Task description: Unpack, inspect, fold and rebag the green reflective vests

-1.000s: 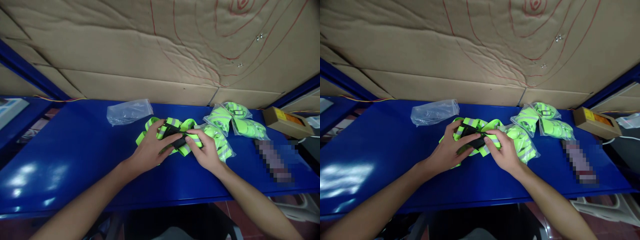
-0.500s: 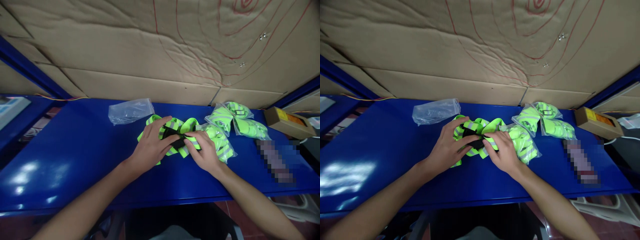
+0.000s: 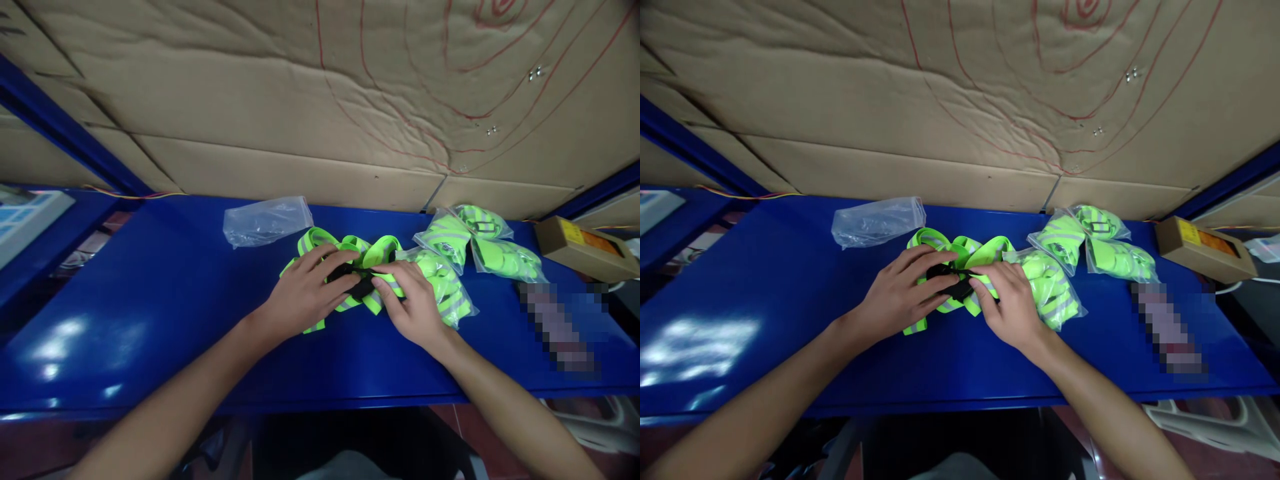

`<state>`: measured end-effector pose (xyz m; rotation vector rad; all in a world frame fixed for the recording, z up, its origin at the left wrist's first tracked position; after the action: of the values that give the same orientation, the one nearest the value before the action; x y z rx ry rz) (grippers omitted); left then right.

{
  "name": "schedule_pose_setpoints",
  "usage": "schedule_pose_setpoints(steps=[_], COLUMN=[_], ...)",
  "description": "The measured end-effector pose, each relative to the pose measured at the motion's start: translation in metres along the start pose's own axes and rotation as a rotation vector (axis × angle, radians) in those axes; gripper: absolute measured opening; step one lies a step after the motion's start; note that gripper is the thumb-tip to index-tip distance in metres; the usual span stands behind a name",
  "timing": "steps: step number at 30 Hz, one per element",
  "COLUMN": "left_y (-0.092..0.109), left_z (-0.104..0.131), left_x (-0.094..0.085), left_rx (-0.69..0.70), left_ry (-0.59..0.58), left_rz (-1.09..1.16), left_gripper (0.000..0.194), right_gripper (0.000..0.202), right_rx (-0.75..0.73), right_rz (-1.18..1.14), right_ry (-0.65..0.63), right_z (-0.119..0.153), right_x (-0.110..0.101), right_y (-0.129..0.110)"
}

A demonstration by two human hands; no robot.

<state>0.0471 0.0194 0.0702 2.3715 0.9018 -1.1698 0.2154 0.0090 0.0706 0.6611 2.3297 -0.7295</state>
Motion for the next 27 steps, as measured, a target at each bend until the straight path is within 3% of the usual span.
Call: schedule_pose_setpoints(steps=[9,15,22,25,27], left_y=[0.003,-0.006,-0.032,-0.041,-0.049], left_z=[-0.004,-0.002,-0.005,-0.006,-0.004], left_x=[-0.002,0.000,-0.011,-0.018,-0.020], left_rx=[0.064,0.010,-0.122,-0.226,-0.323], left_ry=[-0.041,-0.028,0.066,0.109,0.121], left_rz=[0.012,0.097,0.098,0.122,0.178], left_gripper=[0.014,0.024,0.039,0.048,0.048], right_gripper=[0.011,0.012,0.018,0.023,0.028], right_rx=[-0.011,0.046,0.312,0.471,0.511], right_rz=[-0.017,-0.055,-0.168,-0.253,-0.346], right_ry=[-0.089,-0.107,0.045,0.183,0.204], right_z=[-0.005,-0.005,0.003,0.011,0.013], right_x=[0.000,-0.011,-0.027,-0.030,-0.025], right_y=[0.000,0.013,0.054,0.072,0.077])
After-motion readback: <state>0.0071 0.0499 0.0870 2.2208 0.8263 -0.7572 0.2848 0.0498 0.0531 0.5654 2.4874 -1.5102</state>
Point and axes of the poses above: each hand's wrist, its own z-axis away from the middle knuckle, its own x-axis out of the palm, y = z × x, the point moved 7 cm from there along -z, towards the middle knuckle, and after that the axes turned 8 degrees about -x, right-handed, at the moved point
